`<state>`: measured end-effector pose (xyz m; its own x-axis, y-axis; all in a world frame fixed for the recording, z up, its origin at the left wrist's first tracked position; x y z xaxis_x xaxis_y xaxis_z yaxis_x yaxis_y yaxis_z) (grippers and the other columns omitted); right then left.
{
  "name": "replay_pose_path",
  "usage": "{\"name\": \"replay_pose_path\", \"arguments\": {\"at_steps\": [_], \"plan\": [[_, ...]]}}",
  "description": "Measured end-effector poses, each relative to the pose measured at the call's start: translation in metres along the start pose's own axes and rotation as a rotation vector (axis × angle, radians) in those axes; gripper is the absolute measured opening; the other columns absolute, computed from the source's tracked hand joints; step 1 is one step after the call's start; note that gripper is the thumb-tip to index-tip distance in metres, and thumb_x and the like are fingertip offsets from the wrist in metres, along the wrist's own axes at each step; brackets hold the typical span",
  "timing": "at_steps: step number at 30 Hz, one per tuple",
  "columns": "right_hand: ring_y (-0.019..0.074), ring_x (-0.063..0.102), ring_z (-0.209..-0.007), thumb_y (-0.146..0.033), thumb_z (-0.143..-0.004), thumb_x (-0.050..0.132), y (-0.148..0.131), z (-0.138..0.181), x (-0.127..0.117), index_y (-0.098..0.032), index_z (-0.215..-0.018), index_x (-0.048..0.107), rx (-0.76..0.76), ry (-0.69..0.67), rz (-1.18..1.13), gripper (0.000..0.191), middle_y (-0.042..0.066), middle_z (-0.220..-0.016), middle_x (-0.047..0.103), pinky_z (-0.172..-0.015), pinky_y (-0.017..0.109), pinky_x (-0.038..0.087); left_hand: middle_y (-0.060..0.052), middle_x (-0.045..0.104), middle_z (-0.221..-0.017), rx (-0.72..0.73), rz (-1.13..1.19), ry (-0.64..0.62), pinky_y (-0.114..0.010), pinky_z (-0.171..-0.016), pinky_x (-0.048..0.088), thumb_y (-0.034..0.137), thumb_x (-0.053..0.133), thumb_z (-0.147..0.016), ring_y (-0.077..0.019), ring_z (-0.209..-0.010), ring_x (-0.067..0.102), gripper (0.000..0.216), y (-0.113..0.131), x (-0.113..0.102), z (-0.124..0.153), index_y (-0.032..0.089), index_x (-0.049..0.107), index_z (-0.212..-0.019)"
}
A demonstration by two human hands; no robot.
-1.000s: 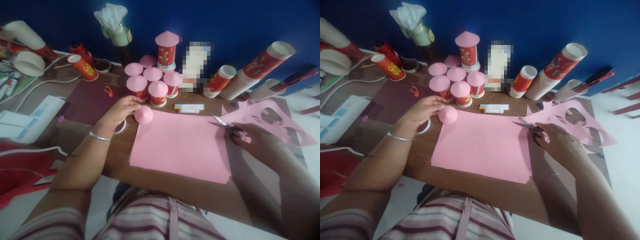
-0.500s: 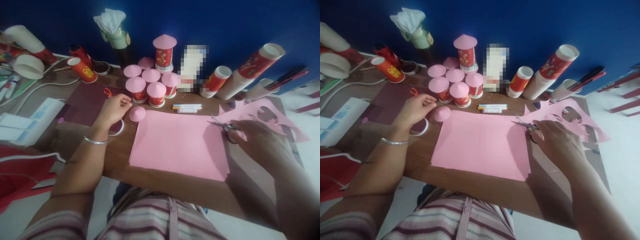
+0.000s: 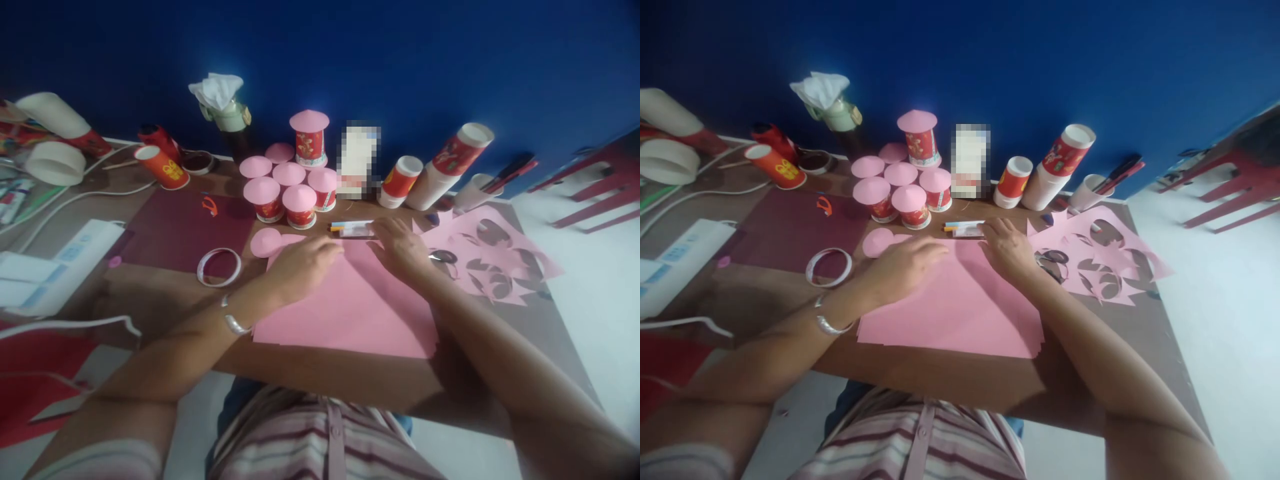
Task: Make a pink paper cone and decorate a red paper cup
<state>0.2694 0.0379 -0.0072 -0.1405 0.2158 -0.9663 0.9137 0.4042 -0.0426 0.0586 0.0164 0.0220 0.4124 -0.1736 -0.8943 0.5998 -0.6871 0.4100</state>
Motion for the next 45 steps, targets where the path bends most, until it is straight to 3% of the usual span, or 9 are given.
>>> {"name": "replay_pose_path", "arguments": {"at_steps": [4,8,13,18,23,26,29,37,45], "plan": [[0.0347,0.060,-0.112,-0.029,-0.102,0.052,-0.006,-0.015,0.017,-0.021,-0.129,0.068,-0.006,0.036,0.013,0.032,0.017,-0.125,0.070,-0.085,0.045,0.053,-0.017,0.070,-0.118,0.138,-0.064,-0.070,-0.043,-0.099,0.054,0.016,0.045,-0.102,-0.0295,-0.114,0.066,0.028,0.016,0.036,-0.026,0.011,0.071,-0.113],[0.0320,0.062,-0.106,-0.028,-0.102,0.051,-0.008,-0.019,0.020,-0.020,-0.113,0.073,-0.003,-0.003,0.024,0.026,0.016,-0.118,0.071,-0.084,0.043,0.053,-0.019,0.069,-0.120,0.214,-0.045,-0.019,-0.045,-0.101,0.057,0.016,0.049,-0.102,-0.0304,-0.118,0.066,0.024,0.015,0.059,-0.035,0.009,0.071,-0.109],[0.0305,0.062,-0.116,-0.027,-0.105,0.044,0.016,-0.024,-0.014,-0.017,-0.132,0.066,0.093,0.096,0.067,0.036,0.016,-0.133,0.068,-0.086,0.038,0.056,-0.018,0.070,-0.125,0.303,-0.088,0.016,-0.045,-0.106,0.055,0.016,0.048,-0.103,-0.0286,-0.120,0.066,0.027,0.006,0.070,-0.026,0.008,0.067,-0.120],[0.0368,0.053,-0.132,-0.022,-0.100,0.047,0.060,-0.059,-0.049,-0.013,-0.144,0.057,0.224,0.182,0.128,0.045,0.019,-0.148,0.058,-0.101,0.049,0.053,-0.014,0.072,-0.120,0.275,-0.188,-0.149,-0.040,-0.093,0.057,0.011,0.044,-0.103,-0.0259,-0.108,0.068,0.026,0.017,0.061,-0.037,0.008,0.068,-0.113],[0.0400,0.053,-0.130,-0.020,-0.098,0.047,0.076,-0.097,-0.050,-0.015,-0.142,0.061,0.224,0.001,0.157,0.046,0.021,-0.143,0.061,-0.099,0.054,0.051,-0.015,0.068,-0.126,0.210,-0.281,-0.095,-0.036,-0.093,0.053,0.000,0.039,-0.098,-0.0256,-0.116,0.064,0.034,0.034,0.045,-0.081,0.008,0.065,-0.119],[0.0370,0.055,-0.126,-0.017,-0.098,0.046,0.077,-0.109,-0.048,-0.016,-0.140,0.062,0.265,-0.144,0.202,0.045,0.020,-0.138,0.063,-0.098,0.050,0.050,-0.018,0.066,-0.133,0.130,-0.317,-0.048,-0.037,-0.088,0.052,0.007,0.037,-0.102,-0.0273,-0.118,0.062,0.037,0.028,0.049,-0.112,0.007,0.062,-0.130],[0.0362,0.056,-0.125,-0.017,-0.098,0.046,0.077,-0.116,-0.052,-0.016,-0.143,0.061,0.286,-0.199,0.244,0.047,0.019,-0.141,0.061,-0.099,0.048,0.049,-0.022,0.061,-0.142,0.166,-0.375,-0.061,-0.044,-0.099,0.049,0.017,0.042,-0.104,-0.0321,-0.122,0.058,0.044,0.022,0.060,-0.133,0.002,0.055,-0.143],[0.0311,0.065,-0.109,-0.023,-0.097,0.050,0.089,-0.126,-0.044,-0.013,-0.140,0.064,0.229,-0.270,0.276,0.046,0.019,-0.139,0.063,-0.091,0.041,0.050,-0.024,0.047,-0.159,0.148,-0.388,-0.087,-0.046,-0.107,0.045,0.032,0.048,-0.103,-0.0365,-0.128,0.051,0.058,0.018,0.071,-0.140,-0.004,0.050,-0.148],[0.0340,0.066,-0.117,-0.022,-0.101,0.042,0.086,-0.124,-0.048,-0.011,-0.146,0.060,0.211,-0.322,0.306,0.049,0.021,-0.141,0.064,-0.093,0.042,0.052,-0.023,0.044,-0.163,0.122,-0.404,-0.083,-0.046,-0.108,0.044,0.035,0.046,-0.104,-0.0369,-0.133,0.050,0.062,0.014,0.080,-0.146,-0.003,0.047,-0.153]]}}
Point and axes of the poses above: each hand's wrist, its own z-axis away from the middle knuckle, its own x-axis out of the palm, y = z × x, the point moved 5 cm from there along -z, towards the middle knuckle
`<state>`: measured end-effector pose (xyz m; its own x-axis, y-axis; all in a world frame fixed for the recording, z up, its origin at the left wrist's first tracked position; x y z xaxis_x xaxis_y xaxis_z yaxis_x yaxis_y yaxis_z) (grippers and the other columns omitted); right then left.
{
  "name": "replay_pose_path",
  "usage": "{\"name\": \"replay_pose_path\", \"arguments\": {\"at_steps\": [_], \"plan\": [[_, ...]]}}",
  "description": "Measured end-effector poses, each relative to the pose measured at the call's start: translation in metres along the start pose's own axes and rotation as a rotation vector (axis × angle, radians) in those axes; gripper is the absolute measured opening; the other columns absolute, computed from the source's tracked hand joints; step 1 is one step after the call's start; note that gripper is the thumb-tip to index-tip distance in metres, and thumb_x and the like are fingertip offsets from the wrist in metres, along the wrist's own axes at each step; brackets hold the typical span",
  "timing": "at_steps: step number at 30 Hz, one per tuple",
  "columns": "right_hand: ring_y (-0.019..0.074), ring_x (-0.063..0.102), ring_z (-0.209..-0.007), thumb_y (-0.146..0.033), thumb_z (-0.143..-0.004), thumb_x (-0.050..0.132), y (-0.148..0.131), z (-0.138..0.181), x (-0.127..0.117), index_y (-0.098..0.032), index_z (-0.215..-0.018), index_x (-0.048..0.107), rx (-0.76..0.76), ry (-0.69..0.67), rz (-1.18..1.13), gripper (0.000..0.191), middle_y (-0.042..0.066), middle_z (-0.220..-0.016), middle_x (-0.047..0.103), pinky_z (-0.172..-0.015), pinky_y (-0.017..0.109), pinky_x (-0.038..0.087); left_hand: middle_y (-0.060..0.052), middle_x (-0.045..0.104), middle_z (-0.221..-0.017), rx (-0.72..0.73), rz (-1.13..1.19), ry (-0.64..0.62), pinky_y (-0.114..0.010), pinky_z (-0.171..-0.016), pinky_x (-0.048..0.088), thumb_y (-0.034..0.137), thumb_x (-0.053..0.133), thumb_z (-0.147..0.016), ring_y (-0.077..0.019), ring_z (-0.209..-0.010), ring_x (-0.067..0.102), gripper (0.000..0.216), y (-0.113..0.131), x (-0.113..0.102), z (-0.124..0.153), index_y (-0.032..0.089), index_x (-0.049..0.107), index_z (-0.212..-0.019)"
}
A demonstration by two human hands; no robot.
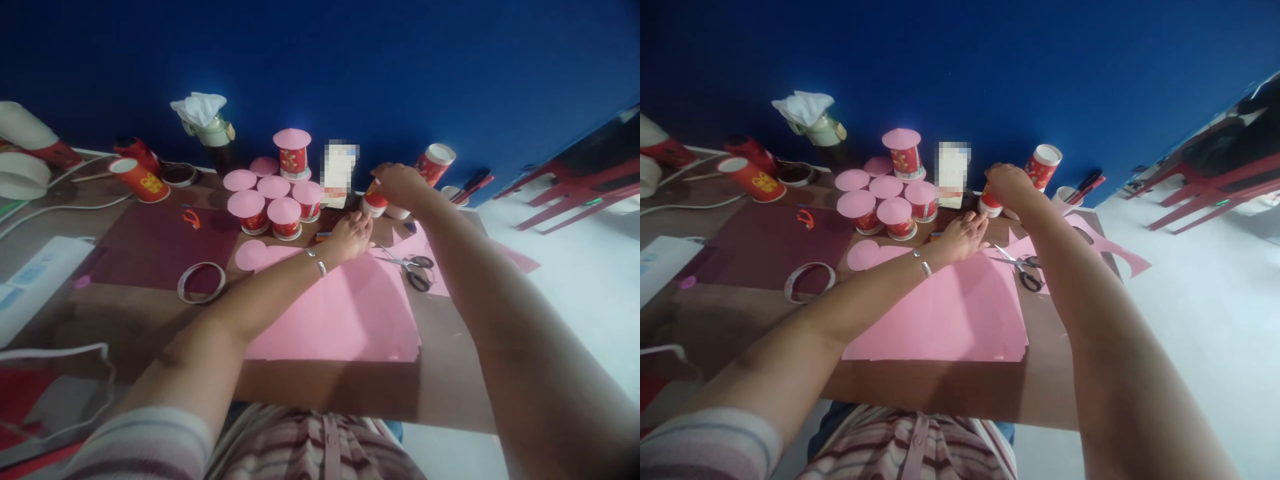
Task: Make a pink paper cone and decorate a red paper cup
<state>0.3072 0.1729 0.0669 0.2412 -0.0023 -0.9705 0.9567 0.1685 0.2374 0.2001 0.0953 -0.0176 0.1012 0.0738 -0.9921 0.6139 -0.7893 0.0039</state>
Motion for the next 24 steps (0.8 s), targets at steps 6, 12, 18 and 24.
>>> {"name": "replay_pose_path", "arguments": {"at_steps": [6,12,18,24], "plan": [[0.0348,0.063,-0.125,-0.021,-0.101,0.047,-0.001,-0.003,-0.005,-0.011,-0.147,0.059,-0.016,-0.033,-0.030,0.049,0.021,-0.148,0.061,-0.100,0.043,0.052,-0.021,0.043,-0.165,-0.020,0.005,-0.005,-0.046,-0.104,0.046,0.039,0.047,-0.104,-0.0376,-0.136,0.047,0.061,-0.002,0.000,-0.004,0.000,0.050,-0.151],[0.0360,0.062,-0.129,-0.023,-0.101,0.054,0.002,-0.005,-0.016,-0.011,-0.146,0.061,0.015,-0.026,-0.039,0.047,0.022,-0.147,0.063,-0.102,0.044,0.052,-0.024,0.053,-0.152,-0.041,0.038,-0.023,-0.046,-0.109,0.044,0.044,0.059,-0.098,-0.0386,-0.138,0.045,0.069,-0.001,-0.011,-0.012,-0.002,0.053,-0.148],[0.0401,0.063,-0.125,-0.033,-0.102,0.059,0.004,0.031,-0.075,-0.017,-0.145,0.063,0.101,0.149,-0.070,0.046,0.020,-0.150,0.060,-0.099,0.053,0.053,-0.025,0.057,-0.145,-0.029,0.098,-0.026,-0.046,-0.105,0.048,0.041,0.065,-0.096,-0.0359,-0.129,0.054,0.053,-0.002,-0.014,-0.015,0.000,0.065,-0.130],[0.0374,0.066,-0.120,-0.034,-0.098,0.063,-0.009,0.104,-0.102,-0.019,-0.143,0.061,0.039,0.412,-0.192,0.047,0.015,-0.137,0.069,-0.098,0.050,0.055,-0.016,0.070,-0.123,-0.067,0.358,0.188,-0.042,-0.101,0.052,0.018,0.052,-0.100,-0.0272,-0.117,0.064,0.023,-0.023,-0.023,0.030,0.011,0.065,-0.119]]}}
Point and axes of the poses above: each hand's wrist, its own z-axis away from the middle knuckle, its own x-axis out of the palm, y = z × x, the point moved 5 cm from there along -z, towards the middle knuckle
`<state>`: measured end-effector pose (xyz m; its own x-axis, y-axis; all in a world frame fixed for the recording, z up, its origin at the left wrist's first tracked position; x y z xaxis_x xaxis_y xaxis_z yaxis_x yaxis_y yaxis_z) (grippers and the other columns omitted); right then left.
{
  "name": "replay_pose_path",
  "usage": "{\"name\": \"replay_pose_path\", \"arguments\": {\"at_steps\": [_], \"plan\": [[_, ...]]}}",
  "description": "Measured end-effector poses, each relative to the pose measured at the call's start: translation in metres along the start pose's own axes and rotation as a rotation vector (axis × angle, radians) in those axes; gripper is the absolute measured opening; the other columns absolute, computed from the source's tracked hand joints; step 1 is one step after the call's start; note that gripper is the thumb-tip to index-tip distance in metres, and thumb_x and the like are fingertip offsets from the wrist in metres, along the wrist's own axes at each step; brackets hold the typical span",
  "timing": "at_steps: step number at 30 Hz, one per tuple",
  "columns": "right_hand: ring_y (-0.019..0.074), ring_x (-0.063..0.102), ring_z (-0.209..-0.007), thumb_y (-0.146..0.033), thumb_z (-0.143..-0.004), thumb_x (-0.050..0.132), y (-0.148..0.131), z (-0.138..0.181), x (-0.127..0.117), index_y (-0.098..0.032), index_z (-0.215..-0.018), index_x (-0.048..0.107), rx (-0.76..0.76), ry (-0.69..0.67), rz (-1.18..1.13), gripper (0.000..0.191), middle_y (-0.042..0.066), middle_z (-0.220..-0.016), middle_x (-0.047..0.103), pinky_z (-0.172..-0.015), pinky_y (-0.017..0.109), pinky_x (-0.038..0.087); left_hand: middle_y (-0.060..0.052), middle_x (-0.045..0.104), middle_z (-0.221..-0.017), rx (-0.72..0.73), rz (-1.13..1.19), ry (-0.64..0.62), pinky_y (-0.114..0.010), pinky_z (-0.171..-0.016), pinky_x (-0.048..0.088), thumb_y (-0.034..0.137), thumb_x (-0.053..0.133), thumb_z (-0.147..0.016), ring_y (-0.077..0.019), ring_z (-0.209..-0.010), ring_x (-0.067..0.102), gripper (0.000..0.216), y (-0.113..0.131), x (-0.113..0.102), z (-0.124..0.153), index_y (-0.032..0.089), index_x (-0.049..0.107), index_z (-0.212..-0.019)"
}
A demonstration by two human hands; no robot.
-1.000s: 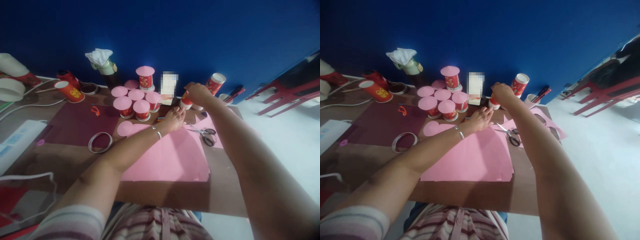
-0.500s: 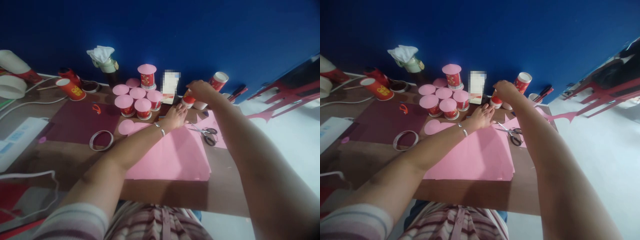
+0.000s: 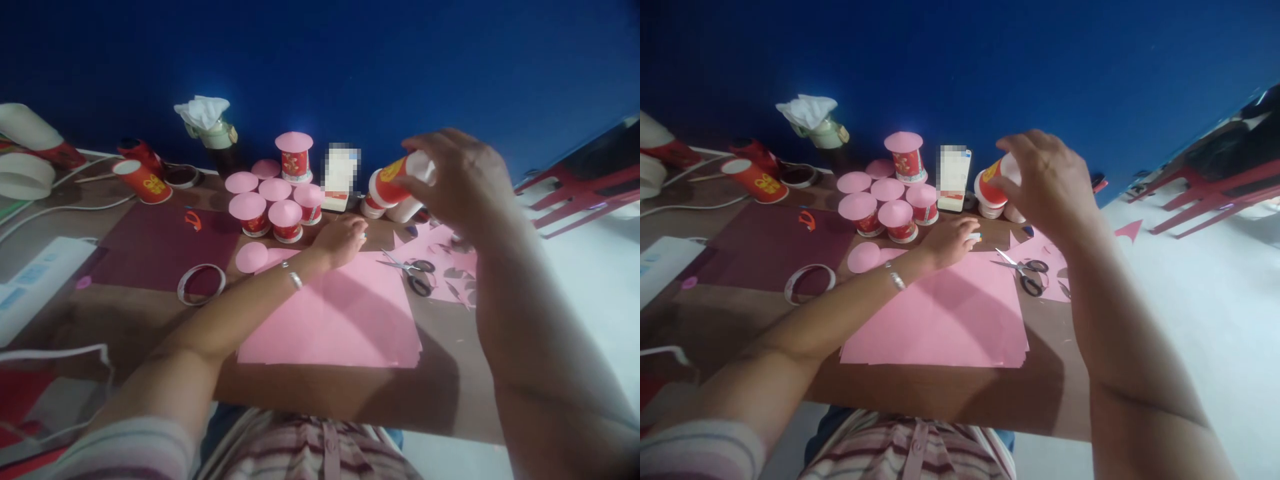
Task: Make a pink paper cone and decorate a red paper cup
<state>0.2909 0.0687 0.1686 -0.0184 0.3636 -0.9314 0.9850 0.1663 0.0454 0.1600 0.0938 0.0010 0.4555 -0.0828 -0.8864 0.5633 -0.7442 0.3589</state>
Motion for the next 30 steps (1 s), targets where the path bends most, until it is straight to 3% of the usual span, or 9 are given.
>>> {"name": "replay_pose_path", "arguments": {"at_steps": [4,7,10,12,15,19,22,27,30], "plan": [[0.0362,0.070,-0.105,-0.041,-0.091,0.072,-0.017,0.040,0.026,-0.021,-0.132,0.064,0.007,-0.065,-0.142,0.046,0.013,-0.123,0.073,-0.082,0.049,0.058,-0.016,0.068,-0.118,-0.229,0.354,0.192,-0.044,-0.090,0.059,0.033,0.075,-0.087,-0.0276,-0.104,0.068,0.045,-0.015,-0.027,0.055,0.015,0.056,-0.123],[0.0304,0.072,-0.096,-0.040,-0.093,0.071,-0.044,0.060,0.050,-0.022,-0.123,0.068,-0.113,-0.116,-0.398,0.036,0.012,-0.116,0.075,-0.077,0.043,0.059,-0.019,0.053,-0.150,-0.189,0.677,0.181,-0.051,-0.112,0.051,0.041,0.090,-0.074,-0.0330,-0.136,0.056,0.092,-0.005,-0.038,0.082,0.021,0.040,-0.148],[0.0282,0.071,-0.105,-0.043,-0.097,0.065,-0.064,0.066,0.065,-0.022,-0.124,0.068,-0.234,-0.094,-0.716,0.034,0.012,-0.120,0.074,-0.082,0.040,0.060,-0.015,0.059,-0.145,-0.249,1.000,0.121,-0.051,-0.111,0.052,0.036,0.086,-0.078,-0.0320,-0.134,0.059,0.075,0.001,-0.036,0.092,0.024,0.050,-0.142],[0.0254,0.072,-0.103,-0.043,-0.100,0.061,-0.056,0.063,0.074,-0.021,-0.120,0.069,-0.131,-0.003,-0.858,0.031,0.012,-0.119,0.074,-0.081,0.037,0.060,-0.012,0.068,-0.130,-0.338,1.188,0.165,-0.048,-0.102,0.056,0.036,0.085,-0.080,-0.0300,-0.120,0.066,0.056,-0.005,-0.033,0.097,0.021,0.060,-0.129],[0.0227,0.071,-0.086,-0.037,-0.098,0.060,-0.034,0.062,0.096,-0.021,-0.107,0.074,0.035,0.061,-0.729,0.023,0.008,-0.101,0.076,-0.076,0.037,0.058,-0.008,0.072,-0.120,-0.433,1.413,0.291,-0.043,-0.102,0.056,0.044,0.078,-0.086,-0.0268,-0.113,0.068,0.040,-0.022,-0.028,0.108,0.021,0.067,-0.118],[0.0240,0.070,-0.086,-0.025,-0.096,0.057,-0.025,0.070,0.127,-0.021,-0.102,0.077,0.006,-0.053,-0.451,0.021,0.009,-0.100,0.077,-0.074,0.035,0.053,-0.007,0.072,-0.130,-0.593,1.484,0.357,-0.040,-0.099,0.057,0.048,0.078,-0.084,-0.0291,-0.119,0.068,0.042,-0.040,-0.019,0.125,0.022,0.070,-0.115],[0.0258,0.069,-0.089,-0.025,-0.099,0.052,-0.029,0.075,0.145,-0.020,-0.101,0.078,-0.026,-0.125,-0.282,0.026,0.011,-0.102,0.077,-0.069,0.033,0.049,-0.008,0.074,-0.126,-0.585,1.560,0.306,-0.040,-0.099,0.057,0.049,0.077,-0.084,-0.0288,-0.117,0.070,0.040,-0.038,-0.013,0.126,0.021,0.072,-0.112],[0.0283,0.068,-0.098,-0.029,-0.102,0.051,-0.038,0.077,0.153,-0.018,-0.111,0.076,-0.091,-0.052,-0.262,0.028,0.015,-0.107,0.075,-0.072,0.035,0.051,-0.013,0.076,-0.121,-0.548,1.623,0.249,-0.047,-0.103,0.056,0.052,0.071,-0.086,-0.0322,-0.119,0.070,0.047,-0.034,-0.012,0.118,0.018,0.071,-0.118],[0.0305,0.067,-0.103,-0.031,-0.103,0.052,-0.052,0.087,0.154,-0.018,-0.114,0.076,-0.240,-0.045,-0.300,0.030,0.016,-0.113,0.075,-0.078,0.041,0.058,-0.012,0.075,-0.124,-0.555,1.648,0.351,-0.045,-0.103,0.056,0.051,0.070,-0.086,-0.0304,-0.120,0.069,0.046,-0.041,-0.018,0.117,0.018,0.071,-0.118]]}}
Point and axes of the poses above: each hand's wrist, its own z-axis away from the middle knuckle, its own x-axis out of the palm, y = z × x, the point moved 5 cm from there along -z, towards the middle knuckle
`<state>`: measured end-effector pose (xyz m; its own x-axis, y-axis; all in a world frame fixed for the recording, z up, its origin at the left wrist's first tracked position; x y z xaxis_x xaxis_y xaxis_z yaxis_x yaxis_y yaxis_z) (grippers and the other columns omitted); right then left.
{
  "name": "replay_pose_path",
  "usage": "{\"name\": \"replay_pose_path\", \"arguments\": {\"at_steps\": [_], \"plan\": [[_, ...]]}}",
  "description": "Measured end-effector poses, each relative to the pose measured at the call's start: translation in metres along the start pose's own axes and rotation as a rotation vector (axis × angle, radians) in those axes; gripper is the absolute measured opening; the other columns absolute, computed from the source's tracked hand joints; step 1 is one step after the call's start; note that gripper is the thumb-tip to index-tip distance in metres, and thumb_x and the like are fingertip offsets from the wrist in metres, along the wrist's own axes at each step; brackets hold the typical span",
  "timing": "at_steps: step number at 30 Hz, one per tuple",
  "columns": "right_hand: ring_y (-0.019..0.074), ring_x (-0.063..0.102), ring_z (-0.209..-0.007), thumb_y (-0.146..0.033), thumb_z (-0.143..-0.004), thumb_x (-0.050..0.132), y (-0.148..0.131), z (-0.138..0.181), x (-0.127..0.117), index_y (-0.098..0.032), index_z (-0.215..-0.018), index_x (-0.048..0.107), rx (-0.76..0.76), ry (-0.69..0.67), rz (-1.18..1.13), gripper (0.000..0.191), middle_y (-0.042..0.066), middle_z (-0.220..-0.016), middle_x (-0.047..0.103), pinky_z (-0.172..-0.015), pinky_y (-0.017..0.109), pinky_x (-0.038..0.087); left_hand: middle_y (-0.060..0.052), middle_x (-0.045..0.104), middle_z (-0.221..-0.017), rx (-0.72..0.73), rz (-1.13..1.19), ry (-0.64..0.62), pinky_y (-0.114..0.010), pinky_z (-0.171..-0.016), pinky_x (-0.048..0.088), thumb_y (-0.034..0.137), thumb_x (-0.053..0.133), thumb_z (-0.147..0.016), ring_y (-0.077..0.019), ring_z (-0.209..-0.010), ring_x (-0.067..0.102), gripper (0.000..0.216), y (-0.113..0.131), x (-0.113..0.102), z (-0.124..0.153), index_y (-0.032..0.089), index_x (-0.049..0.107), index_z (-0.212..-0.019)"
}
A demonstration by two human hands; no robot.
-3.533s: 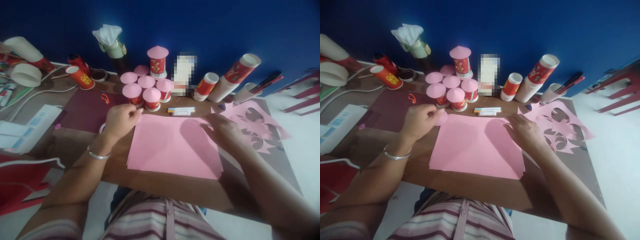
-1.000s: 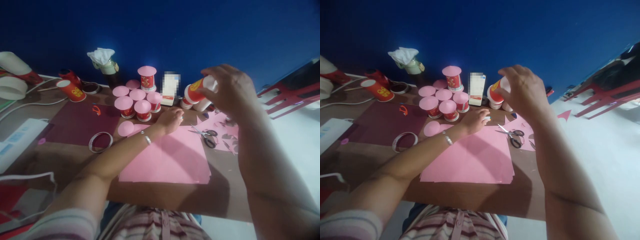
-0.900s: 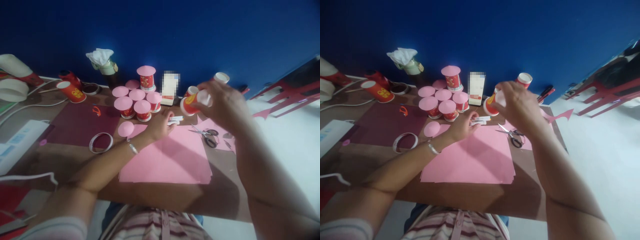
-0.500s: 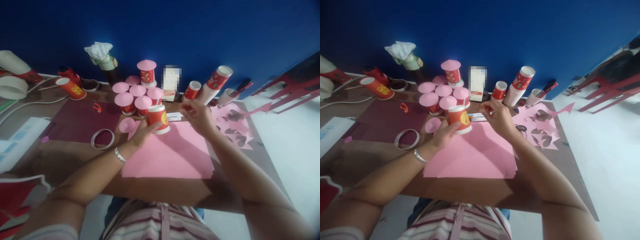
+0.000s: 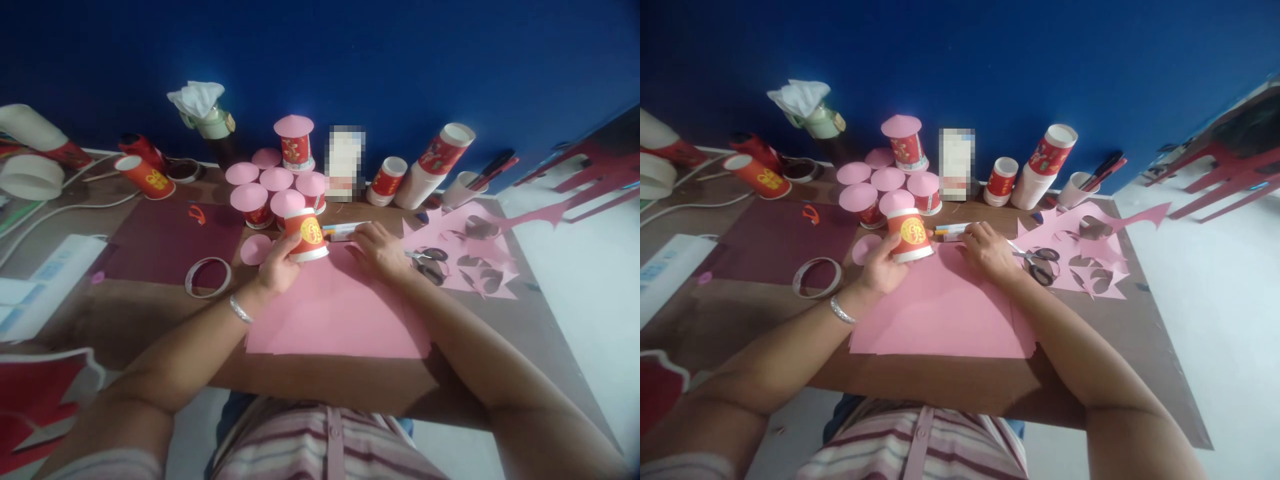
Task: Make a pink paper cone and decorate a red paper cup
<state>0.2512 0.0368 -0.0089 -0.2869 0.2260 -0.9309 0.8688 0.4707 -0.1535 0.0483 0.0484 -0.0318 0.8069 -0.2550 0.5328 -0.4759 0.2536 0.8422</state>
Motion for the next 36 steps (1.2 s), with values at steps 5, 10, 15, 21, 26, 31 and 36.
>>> {"name": "replay_pose_path", "arguments": {"at_steps": [5,10,15,21,26,31,36], "plan": [[0.0338,0.058,-0.137,-0.028,-0.103,0.052,-0.043,0.025,0.018,-0.016,-0.145,0.061,-0.173,0.005,-0.134,0.045,0.019,-0.146,0.064,-0.107,0.055,0.058,-0.010,0.075,-0.121,0.104,0.002,0.067,-0.041,-0.103,0.056,0.047,0.067,-0.090,-0.0257,-0.117,0.068,0.043,0.007,-0.007,-0.003,0.019,0.070,-0.121],[0.0375,0.058,-0.140,-0.045,-0.101,0.058,-0.062,0.048,0.021,-0.010,-0.142,0.063,-0.193,-0.073,-0.077,0.055,0.024,-0.148,0.062,-0.113,0.056,0.055,-0.009,0.075,-0.120,0.065,-0.174,0.033,-0.043,-0.103,0.055,0.050,0.072,-0.087,-0.0283,-0.117,0.069,0.047,-0.006,-0.014,-0.002,0.021,0.069,-0.124],[0.0414,0.076,-0.095,-0.042,-0.101,0.058,-0.018,0.061,-0.017,-0.022,-0.117,0.076,0.216,-0.156,0.126,0.032,0.022,-0.110,0.078,-0.061,0.050,0.058,-0.010,0.071,-0.128,-0.091,-0.298,-0.093,-0.038,-0.088,0.058,0.051,0.073,-0.087,-0.0292,-0.112,0.069,0.055,-0.011,-0.011,0.005,0.025,0.062,-0.134],[0.0335,0.074,-0.092,-0.035,-0.105,0.047,0.010,0.035,-0.035,-0.023,-0.111,0.076,0.310,-0.173,0.212,0.032,0.015,-0.106,0.079,-0.058,0.038,0.046,-0.008,0.071,-0.115,0.008,-0.425,-0.201,-0.036,-0.085,0.057,0.043,0.079,-0.083,-0.0257,-0.102,0.068,0.046,0.003,0.008,0.007,0.021,0.066,-0.121],[0.0315,0.065,-0.115,-0.020,-0.100,0.047,0.026,-0.010,-0.016,-0.020,-0.111,0.076,0.243,-0.106,0.187,0.031,0.014,-0.122,0.075,-0.075,0.037,0.051,-0.010,0.068,-0.130,0.042,-0.512,-0.273,-0.043,-0.100,0.055,0.038,0.085,-0.078,-0.0306,-0.120,0.064,0.060,0.003,0.014,0.004,0.022,0.060,-0.130],[0.0327,0.061,-0.118,-0.016,-0.097,0.045,0.039,-0.023,0.003,-0.020,-0.113,0.077,0.220,-0.129,0.174,0.036,0.016,-0.122,0.074,-0.079,0.038,0.051,-0.014,0.064,-0.138,0.077,-0.540,-0.323,-0.049,-0.108,0.052,0.035,0.083,-0.080,-0.0327,-0.129,0.061,0.064,0.003,0.014,0.002,0.021,0.053,-0.135],[0.0305,0.062,-0.115,-0.017,-0.099,0.045,0.046,-0.014,0.015,-0.020,-0.114,0.078,0.213,0.015,0.140,0.036,0.014,-0.124,0.074,-0.086,0.038,0.051,-0.014,0.058,-0.143,0.143,-0.626,-0.389,-0.051,-0.112,0.049,0.034,0.082,-0.080,-0.0339,-0.135,0.056,0.071,0.003,0.014,0.001,0.022,0.048,-0.140]]}}
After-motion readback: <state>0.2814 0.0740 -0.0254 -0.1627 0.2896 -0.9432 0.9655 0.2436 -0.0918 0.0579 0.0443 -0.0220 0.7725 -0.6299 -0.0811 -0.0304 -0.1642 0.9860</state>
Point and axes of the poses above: each hand's wrist, its own z-axis away from the middle knuckle, its own x-axis out of the palm, y = z × x, the point moved 5 cm from there along -z, towards the middle knuckle
